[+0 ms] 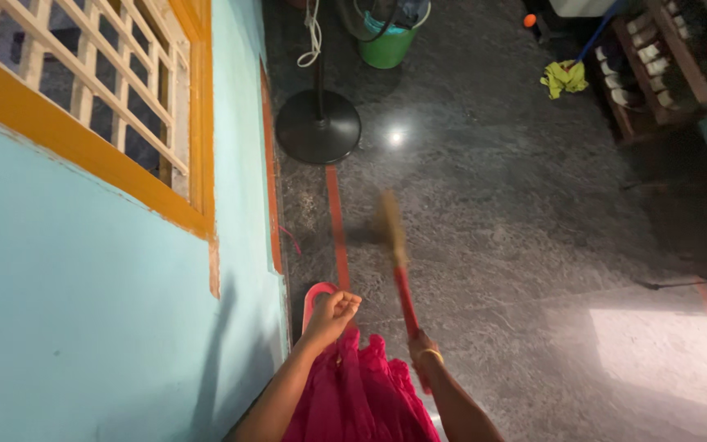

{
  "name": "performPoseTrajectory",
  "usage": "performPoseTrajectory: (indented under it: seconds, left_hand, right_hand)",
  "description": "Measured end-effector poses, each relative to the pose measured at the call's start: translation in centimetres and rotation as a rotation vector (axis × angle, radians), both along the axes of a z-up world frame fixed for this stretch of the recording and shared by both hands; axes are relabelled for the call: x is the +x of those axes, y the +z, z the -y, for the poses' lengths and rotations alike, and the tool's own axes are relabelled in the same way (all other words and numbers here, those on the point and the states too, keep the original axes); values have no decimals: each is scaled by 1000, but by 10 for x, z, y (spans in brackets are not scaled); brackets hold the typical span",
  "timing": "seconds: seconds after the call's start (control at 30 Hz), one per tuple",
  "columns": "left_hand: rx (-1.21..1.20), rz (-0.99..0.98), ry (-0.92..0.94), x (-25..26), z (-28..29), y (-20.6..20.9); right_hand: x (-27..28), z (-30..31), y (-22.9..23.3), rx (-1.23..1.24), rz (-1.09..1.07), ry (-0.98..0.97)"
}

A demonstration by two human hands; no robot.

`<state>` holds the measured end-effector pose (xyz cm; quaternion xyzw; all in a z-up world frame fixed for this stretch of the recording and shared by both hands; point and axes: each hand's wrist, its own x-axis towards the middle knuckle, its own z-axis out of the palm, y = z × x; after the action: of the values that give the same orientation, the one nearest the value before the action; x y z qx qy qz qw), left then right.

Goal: The person sweeps the floor using a broom, moving dust and debris across the room, around furniture, and under a fan before gathering it with a dustpan.

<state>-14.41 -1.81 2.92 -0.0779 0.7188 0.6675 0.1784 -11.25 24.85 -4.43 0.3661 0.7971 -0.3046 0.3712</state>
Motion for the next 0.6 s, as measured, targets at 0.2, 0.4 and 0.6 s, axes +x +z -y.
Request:
performPoseTrajectory:
  seconds: [0.2,0.4,0.6]
  left_hand:
    - [84,-51,68,1,-5,-10]
    - [98,-57,98,-6,-18,-18]
    - [189,20,126,13,-22,-36]
  right_hand:
    - [-4,67,-15,88,-139,288]
    - [-26,44,-9,-104,-346,694]
    - [-23,16,-4,-50,5,131]
